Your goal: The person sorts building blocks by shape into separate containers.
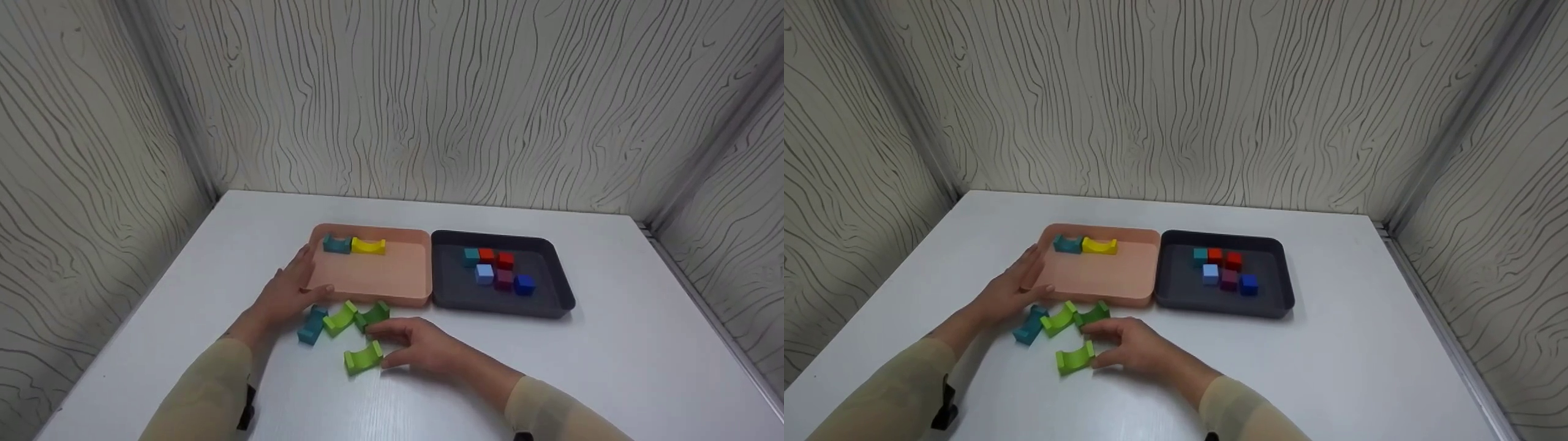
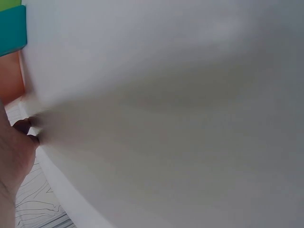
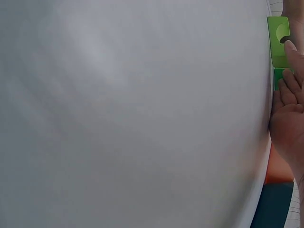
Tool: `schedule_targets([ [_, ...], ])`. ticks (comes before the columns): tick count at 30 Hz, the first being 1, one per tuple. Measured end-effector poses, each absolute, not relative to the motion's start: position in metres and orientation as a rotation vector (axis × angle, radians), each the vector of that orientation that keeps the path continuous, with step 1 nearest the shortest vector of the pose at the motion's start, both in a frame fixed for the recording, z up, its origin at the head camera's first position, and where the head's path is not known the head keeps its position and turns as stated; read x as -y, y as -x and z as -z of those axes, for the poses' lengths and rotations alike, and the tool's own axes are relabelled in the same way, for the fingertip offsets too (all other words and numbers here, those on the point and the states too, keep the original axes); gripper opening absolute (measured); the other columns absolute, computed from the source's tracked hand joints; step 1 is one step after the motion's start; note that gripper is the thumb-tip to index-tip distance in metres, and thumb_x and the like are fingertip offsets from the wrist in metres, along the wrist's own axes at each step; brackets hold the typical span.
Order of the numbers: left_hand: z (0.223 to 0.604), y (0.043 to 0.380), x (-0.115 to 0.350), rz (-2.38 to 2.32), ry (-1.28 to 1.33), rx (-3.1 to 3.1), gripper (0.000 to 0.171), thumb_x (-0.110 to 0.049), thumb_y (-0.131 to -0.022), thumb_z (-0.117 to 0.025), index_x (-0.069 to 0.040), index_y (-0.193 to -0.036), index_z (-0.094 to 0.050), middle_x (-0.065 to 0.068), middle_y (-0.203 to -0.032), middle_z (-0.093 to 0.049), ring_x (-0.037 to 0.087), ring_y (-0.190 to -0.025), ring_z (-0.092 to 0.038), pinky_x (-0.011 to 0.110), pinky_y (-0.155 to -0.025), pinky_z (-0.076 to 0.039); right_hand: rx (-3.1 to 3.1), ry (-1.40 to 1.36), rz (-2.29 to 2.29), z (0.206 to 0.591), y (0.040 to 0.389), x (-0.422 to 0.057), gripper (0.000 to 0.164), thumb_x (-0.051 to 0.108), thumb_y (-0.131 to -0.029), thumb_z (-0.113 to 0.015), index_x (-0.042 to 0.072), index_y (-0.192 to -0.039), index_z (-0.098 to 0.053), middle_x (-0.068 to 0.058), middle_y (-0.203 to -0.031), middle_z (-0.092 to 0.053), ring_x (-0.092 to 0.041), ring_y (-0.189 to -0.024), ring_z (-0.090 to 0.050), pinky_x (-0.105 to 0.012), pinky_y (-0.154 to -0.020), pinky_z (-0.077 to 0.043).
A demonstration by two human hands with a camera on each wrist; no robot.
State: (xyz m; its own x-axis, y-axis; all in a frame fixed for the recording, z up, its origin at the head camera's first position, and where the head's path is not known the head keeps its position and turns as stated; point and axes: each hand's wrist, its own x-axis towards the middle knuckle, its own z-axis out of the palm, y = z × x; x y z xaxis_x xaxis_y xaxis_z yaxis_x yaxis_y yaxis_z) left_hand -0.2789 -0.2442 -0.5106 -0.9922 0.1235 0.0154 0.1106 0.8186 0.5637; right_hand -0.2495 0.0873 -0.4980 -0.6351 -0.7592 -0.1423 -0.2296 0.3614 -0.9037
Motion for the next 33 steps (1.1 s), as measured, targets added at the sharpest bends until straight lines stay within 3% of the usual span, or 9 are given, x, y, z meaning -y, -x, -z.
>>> schedule_targets([
  [17, 0.5102, 0.2796, 0.2439, -0.931, -0.156, -2.948, 0.105, -0.073, -0.097, -0.058, -0.026, -0.172, -0.001, -0.001, -0.179, -0.002, 0.034, -0.163, -0.008, 0.063, -0.128, -0.002, -2.156, 0.887, 1.215, 0.4979, 0.2469, -0.0859, 0.042, 0.022, -0.091, -0.086, 0.028, -0.132, -0.076, 0.017, -0.137, -0.068, -0.007, -0.138, -0.054, -0.037, -0.121, -0.037],
  [27, 0.5110, 0.2802, 0.2438, -0.951, -0.174, -2.957, 0.106, -0.074, -0.096, -0.059, -0.028, -0.172, -0.001, 0.000, -0.179, -0.004, 0.033, -0.163, -0.010, 0.064, -0.128, -0.003, -2.138, 0.826, 1.241, 0.4973, 0.2467, -0.0864, 0.036, 0.023, -0.091, -0.086, 0.031, -0.125, -0.078, 0.018, -0.135, -0.069, -0.008, -0.135, -0.056, -0.045, -0.121, -0.038],
  [33, 0.5118, 0.2802, 0.2436, -0.931, -0.163, -2.965, 0.107, -0.077, -0.095, -0.056, -0.028, -0.172, -0.001, 0.002, -0.179, -0.004, 0.034, -0.163, -0.010, 0.066, -0.127, -0.005, -2.126, 0.822, 1.266, 0.4976, 0.2472, -0.0871, 0.034, 0.021, -0.092, -0.085, 0.029, -0.125, -0.080, 0.016, -0.129, -0.072, -0.012, -0.129, -0.059, -0.039, -0.118, -0.042],
])
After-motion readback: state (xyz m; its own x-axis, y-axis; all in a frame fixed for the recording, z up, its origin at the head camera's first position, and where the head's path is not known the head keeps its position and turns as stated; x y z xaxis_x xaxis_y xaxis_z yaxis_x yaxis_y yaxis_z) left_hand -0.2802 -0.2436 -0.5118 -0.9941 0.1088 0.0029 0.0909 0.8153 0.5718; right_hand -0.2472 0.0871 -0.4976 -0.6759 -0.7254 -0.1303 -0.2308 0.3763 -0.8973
